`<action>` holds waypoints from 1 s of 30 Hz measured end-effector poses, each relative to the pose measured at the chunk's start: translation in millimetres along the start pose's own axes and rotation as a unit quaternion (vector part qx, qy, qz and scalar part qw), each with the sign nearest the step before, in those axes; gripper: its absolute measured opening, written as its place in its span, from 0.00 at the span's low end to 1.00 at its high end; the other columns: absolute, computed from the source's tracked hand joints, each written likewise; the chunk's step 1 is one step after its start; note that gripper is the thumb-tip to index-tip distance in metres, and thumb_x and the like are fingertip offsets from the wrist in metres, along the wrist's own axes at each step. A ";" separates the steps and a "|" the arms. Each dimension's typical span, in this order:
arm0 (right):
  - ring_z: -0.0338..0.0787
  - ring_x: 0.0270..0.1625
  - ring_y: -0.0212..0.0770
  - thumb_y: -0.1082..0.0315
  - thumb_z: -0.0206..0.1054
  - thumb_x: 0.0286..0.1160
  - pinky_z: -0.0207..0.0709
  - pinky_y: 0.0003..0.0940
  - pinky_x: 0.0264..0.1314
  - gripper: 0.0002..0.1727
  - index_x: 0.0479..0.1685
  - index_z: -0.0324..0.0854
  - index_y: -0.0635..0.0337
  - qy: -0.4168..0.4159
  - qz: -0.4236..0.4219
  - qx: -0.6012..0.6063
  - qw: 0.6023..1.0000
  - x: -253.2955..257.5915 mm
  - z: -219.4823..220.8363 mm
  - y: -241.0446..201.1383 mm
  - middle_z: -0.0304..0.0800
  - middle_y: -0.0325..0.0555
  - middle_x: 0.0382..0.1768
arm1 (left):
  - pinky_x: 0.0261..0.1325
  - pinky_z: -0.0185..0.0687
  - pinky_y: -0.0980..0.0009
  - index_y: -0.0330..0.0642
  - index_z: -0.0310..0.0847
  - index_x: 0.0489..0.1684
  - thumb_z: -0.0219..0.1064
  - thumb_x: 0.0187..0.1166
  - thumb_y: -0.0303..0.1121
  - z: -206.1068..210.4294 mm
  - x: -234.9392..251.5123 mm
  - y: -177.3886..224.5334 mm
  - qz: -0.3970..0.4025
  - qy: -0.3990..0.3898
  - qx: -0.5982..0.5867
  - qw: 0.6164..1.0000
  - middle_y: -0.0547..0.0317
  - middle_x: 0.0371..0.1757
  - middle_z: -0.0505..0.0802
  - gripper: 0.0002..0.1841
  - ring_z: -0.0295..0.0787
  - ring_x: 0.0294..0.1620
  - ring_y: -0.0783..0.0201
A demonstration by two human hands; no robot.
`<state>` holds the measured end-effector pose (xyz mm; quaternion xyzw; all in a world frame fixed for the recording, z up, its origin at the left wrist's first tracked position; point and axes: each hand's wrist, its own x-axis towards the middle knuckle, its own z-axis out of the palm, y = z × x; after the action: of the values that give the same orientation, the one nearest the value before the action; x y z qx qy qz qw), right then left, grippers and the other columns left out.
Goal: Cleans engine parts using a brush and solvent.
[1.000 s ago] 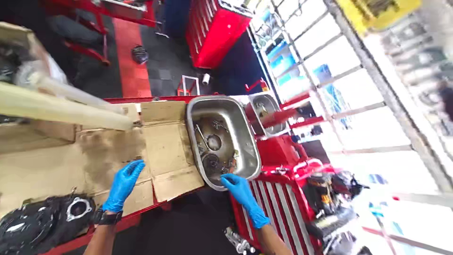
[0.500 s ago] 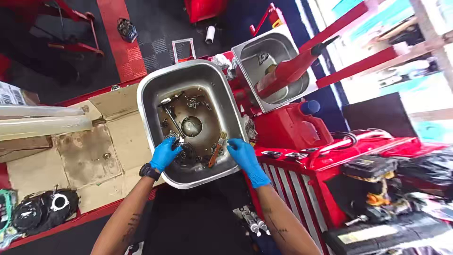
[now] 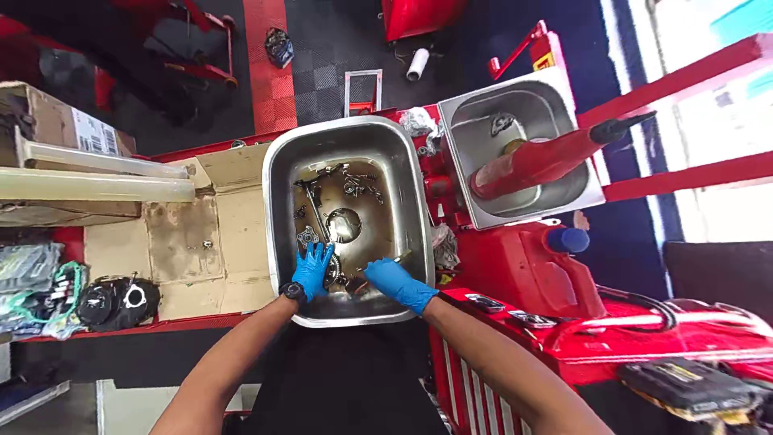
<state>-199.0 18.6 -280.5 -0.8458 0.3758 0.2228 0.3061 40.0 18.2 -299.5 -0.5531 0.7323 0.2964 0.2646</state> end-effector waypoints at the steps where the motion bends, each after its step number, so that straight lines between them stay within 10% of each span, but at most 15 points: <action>1: 0.89 0.59 0.64 0.81 0.58 0.76 0.79 0.64 0.60 0.13 0.53 0.85 0.66 0.021 -0.003 0.019 1.000 -8.2 -5.2 2.5 0.89 0.63 0.54 | 0.81 0.53 0.23 0.54 0.38 0.98 0.93 0.39 0.50 1.1 -0.2 -2.5 0.009 0.001 -0.008 1.000 0.34 0.95 0.49 0.76 0.40 0.94 0.30; 12: 0.93 0.54 0.49 0.64 0.67 0.77 0.86 0.47 0.60 0.12 0.49 0.90 0.61 0.412 0.147 0.262 0.860 -8.9 -70.8 58.3 0.93 0.54 0.51 | 0.75 0.76 0.41 0.60 0.62 0.91 0.93 0.28 0.60 -49.0 -4.4 -31.8 -0.002 0.103 -0.279 0.955 0.34 0.84 0.70 0.70 0.71 0.80 0.36; 15: 0.92 0.57 0.60 0.65 0.63 0.79 0.83 0.58 0.61 0.13 0.50 0.88 0.64 0.340 0.253 0.224 0.878 31.8 -53.5 55.4 0.93 0.60 0.51 | 0.82 0.72 0.55 0.47 0.57 0.93 0.86 0.50 0.45 -61.3 6.0 -41.5 0.033 0.081 -0.567 0.819 0.44 0.87 0.70 0.59 0.69 0.85 0.54; 17: 0.92 0.58 0.66 0.64 0.58 0.85 0.79 0.66 0.62 0.17 0.59 0.87 0.64 0.246 0.296 0.267 0.883 38.5 -40.0 49.9 0.93 0.65 0.51 | 0.70 0.81 0.61 0.44 0.58 0.91 0.67 0.69 0.39 -65.1 6.7 -39.2 0.056 0.058 -0.714 0.695 0.51 0.79 0.79 0.43 0.81 0.72 0.62; 19: 0.93 0.57 0.62 0.59 0.59 0.86 0.80 0.63 0.63 0.19 0.63 0.88 0.60 0.253 0.299 0.354 0.849 32.5 -26.0 44.2 0.94 0.62 0.50 | 0.55 0.90 0.62 0.44 0.76 0.65 0.56 0.79 0.39 -68.1 9.7 -35.2 0.055 0.058 -0.833 0.547 0.56 0.52 0.93 0.19 0.92 0.52 0.64; 21: 0.95 0.52 0.44 0.57 0.63 0.85 0.85 0.47 0.61 0.18 0.56 0.91 0.59 0.352 0.274 0.461 0.767 24.2 -22.2 34.6 0.97 0.50 0.46 | 0.52 0.91 0.58 0.47 0.79 0.54 0.51 0.82 0.45 -67.3 16.6 -35.8 0.060 0.022 -0.897 0.437 0.55 0.46 0.94 0.17 0.93 0.49 0.61; 24: 0.95 0.54 0.37 0.61 0.62 0.86 0.89 0.38 0.62 0.17 0.55 0.89 0.65 0.434 0.161 0.627 0.626 25.2 -50.9 8.9 0.97 0.47 0.49 | 0.54 0.90 0.51 0.50 0.80 0.60 0.46 0.85 0.53 -63.3 27.6 -30.7 0.036 -0.012 -0.924 0.381 0.53 0.52 0.93 0.23 0.91 0.54 0.56; 30: 0.95 0.49 0.33 0.62 0.63 0.83 0.90 0.35 0.59 0.15 0.56 0.91 0.57 0.357 0.125 0.660 0.649 40.2 -67.1 -10.9 0.97 0.41 0.49 | 0.57 0.86 0.42 0.51 0.77 0.66 0.44 0.84 0.61 -56.4 38.5 -23.4 -0.024 -0.034 -0.927 0.374 0.49 0.58 0.91 0.29 0.89 0.59 0.50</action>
<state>-155.9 -41.7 -253.2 -0.3793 0.6061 -0.3673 0.5948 49.7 -52.9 -291.8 -0.4595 -0.0228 0.8017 -0.3817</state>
